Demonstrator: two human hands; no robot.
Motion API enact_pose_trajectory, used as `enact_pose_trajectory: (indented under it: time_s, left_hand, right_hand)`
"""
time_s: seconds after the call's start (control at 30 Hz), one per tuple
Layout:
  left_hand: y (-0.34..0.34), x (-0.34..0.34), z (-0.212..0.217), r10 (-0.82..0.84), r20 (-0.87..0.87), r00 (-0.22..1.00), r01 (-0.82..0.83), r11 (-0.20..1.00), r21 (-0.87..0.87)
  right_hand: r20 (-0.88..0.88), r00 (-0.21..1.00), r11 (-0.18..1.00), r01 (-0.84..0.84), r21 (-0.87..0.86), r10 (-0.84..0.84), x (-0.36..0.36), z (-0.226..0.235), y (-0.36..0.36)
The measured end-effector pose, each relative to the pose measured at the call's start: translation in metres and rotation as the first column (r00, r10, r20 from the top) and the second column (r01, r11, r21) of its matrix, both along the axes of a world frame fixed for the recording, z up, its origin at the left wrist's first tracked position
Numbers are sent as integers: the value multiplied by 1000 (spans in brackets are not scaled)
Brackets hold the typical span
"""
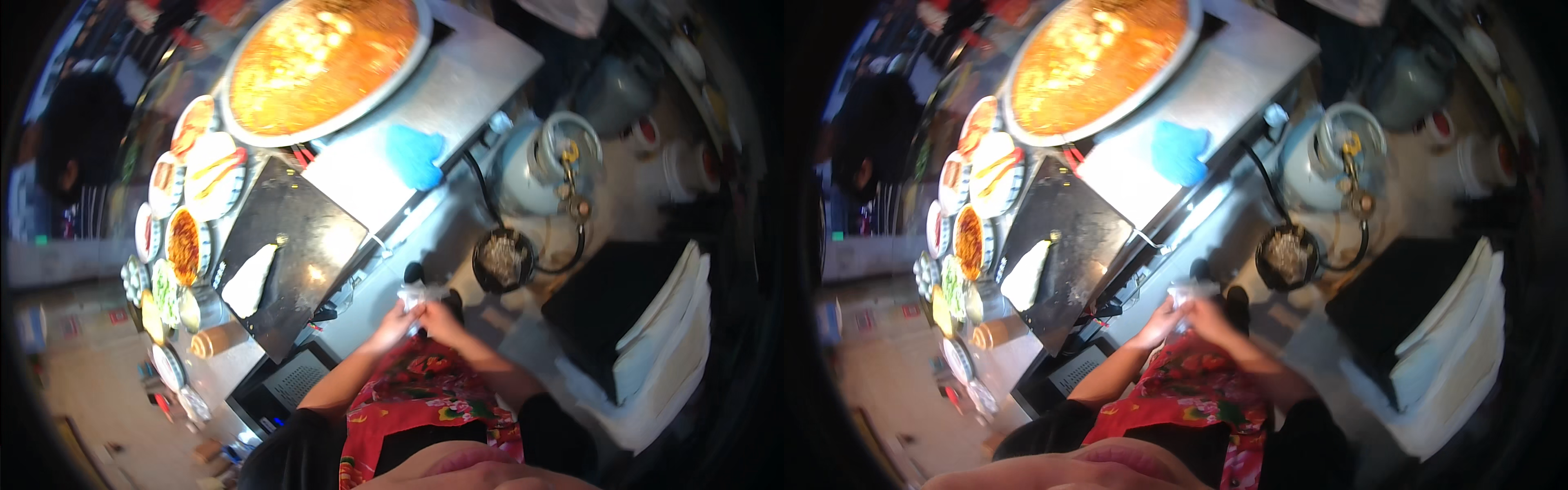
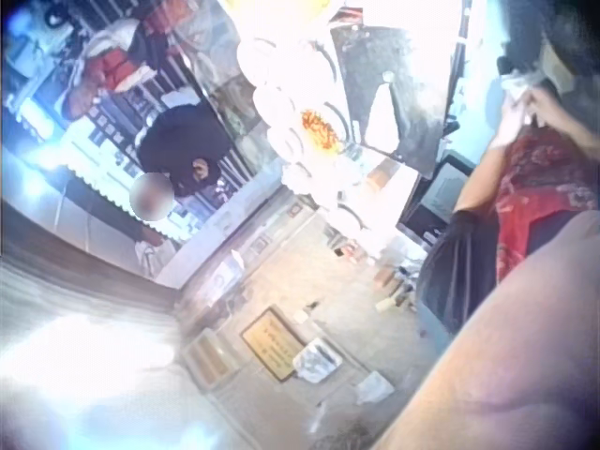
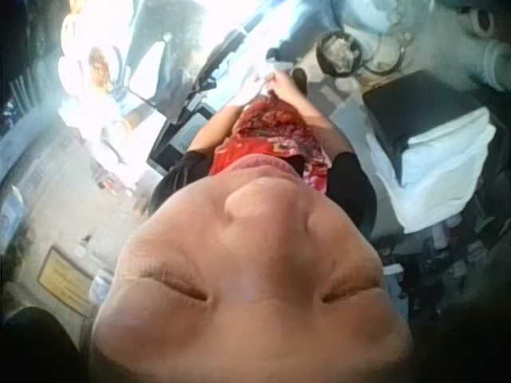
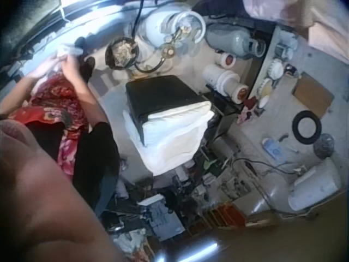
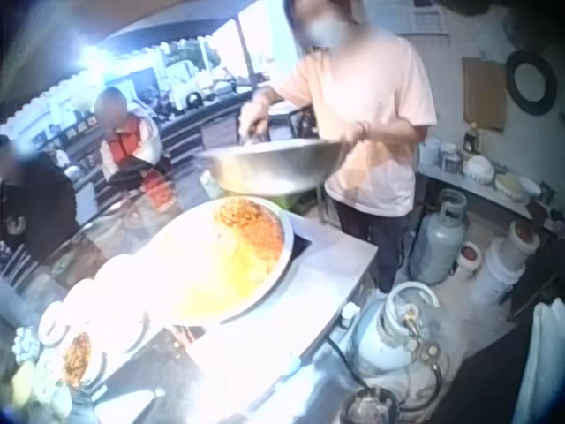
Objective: The person prepares multiple wraps by spreading sauce on flatbreads, adding shredded vegetables and cooked items, then rolling and bagging them. They repeat the process for several orders, handing each completed wrap to a customer.
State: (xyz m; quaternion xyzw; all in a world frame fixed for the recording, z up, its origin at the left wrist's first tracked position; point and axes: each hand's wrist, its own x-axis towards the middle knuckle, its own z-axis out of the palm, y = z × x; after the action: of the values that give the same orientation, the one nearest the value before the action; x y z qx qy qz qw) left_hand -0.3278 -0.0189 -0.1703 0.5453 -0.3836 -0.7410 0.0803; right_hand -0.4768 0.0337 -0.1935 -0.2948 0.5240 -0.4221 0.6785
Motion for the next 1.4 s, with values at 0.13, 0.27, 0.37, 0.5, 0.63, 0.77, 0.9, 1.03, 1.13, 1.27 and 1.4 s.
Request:
enact_pose_trajectory:
  time_s: [0.13, 0.27, 0.37, 0.5, 0.63, 0.77, 0.9, 1.03, 1.13, 1.27, 1.4]
  left_hand:
    - [-3, 18, 64, 167, 62, 984, -147, 956, -253]
    - [-21, 38, 149, 79, 479, 874, 379, 504, -776]
    - [-29, 43, 202, -13, 381, 925, 374, 218, -901]
    - [-26, 80, 256, 277, 37, 960, -148, 617, -773]
    - [-26, 108, 275, 156, 251, 955, 215, 216, -952]
    - [-41, 144, 274, 360, 309, 880, 281, 129, -951]
    - [-48, 186, 282, 847, 265, 460, 498, 1, -867]
    - [-41, 192, 278, 361, 106, 926, 1, 279, -960]
    - [-38, 222, 269, 548, 83, 833, -8, 161, -987]
    - [-25, 273, 260, 761, 392, 517, 237, 312, -920]
    - [-34, 251, 250, 553, 459, 696, 323, 330, -887]
  right_hand:
    - [-311, 840, 855, -501, -133, 444, -11, 87, -12]
    - [-584, 775, 835, -472, -282, 241, -55, 146, -62]
    - [-310, 891, 802, -440, -404, 333, -45, 189, -89]
    - [-481, 367, 408, -913, -23, 796, -18, 232, -99]
    - [-72, 739, 698, -660, -278, 670, 11, 248, -106]
    - [50, 691, 680, -690, -248, 721, 50, 259, -133]
    - [133, 835, 840, -506, -197, 534, 101, 260, -155]
    - [369, 794, 874, -460, -157, 484, 156, 243, -164]
    - [254, 842, 879, -440, -186, 475, 158, 246, -187]
    - [508, 857, 979, -167, 118, 85, 144, 272, -213]
    - [447, 777, 843, -531, 88, 443, 173, 297, -184]
